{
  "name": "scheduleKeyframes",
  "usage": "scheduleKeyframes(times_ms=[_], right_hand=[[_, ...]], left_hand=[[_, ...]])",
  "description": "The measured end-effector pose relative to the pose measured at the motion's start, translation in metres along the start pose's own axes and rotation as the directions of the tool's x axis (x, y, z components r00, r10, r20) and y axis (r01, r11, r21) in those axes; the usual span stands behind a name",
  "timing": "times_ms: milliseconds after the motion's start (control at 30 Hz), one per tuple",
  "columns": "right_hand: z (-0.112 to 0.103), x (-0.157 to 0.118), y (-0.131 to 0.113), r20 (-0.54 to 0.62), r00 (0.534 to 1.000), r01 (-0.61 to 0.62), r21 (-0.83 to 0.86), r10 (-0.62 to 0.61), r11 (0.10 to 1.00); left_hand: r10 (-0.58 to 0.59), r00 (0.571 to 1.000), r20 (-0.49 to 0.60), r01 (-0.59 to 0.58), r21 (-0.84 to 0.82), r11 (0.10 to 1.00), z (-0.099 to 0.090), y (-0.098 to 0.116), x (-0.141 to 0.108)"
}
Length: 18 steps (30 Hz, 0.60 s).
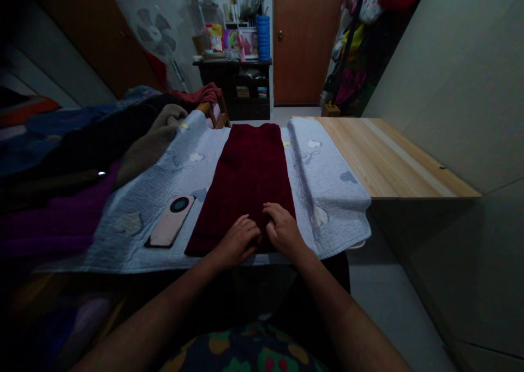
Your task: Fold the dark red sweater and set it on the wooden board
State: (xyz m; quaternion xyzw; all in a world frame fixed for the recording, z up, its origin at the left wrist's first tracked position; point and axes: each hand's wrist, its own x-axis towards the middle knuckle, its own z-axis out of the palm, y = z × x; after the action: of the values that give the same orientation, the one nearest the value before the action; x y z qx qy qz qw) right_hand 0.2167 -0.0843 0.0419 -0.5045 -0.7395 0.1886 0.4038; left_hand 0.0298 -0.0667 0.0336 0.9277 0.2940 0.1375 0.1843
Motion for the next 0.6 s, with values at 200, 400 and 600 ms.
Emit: scheduleKeyframes(times_ms=[200,400,600], right_hand=[[0.045,0.028,0.020,0.054,0.998,-0.027,0.107,0.022,0.994],[0.053,0.026,0.029,0.145,0.989,0.001,-0.089,0.012,0.996],[0.047,0.052,0.003,0.053,0.995,-0.075,-0.101,0.081,0.992]], left_hand=[[0.025,0.995,-0.092,-0.032,-0.081,0.996,0.003,0.003,-0.012],[-0.124,0.940,-0.318,0.056,-0.216,0.975,-0.001,0.007,-0.028],[-0.317,0.866,-0.386,0.228,-0.260,0.938,-0.003,0.000,-0.020]])
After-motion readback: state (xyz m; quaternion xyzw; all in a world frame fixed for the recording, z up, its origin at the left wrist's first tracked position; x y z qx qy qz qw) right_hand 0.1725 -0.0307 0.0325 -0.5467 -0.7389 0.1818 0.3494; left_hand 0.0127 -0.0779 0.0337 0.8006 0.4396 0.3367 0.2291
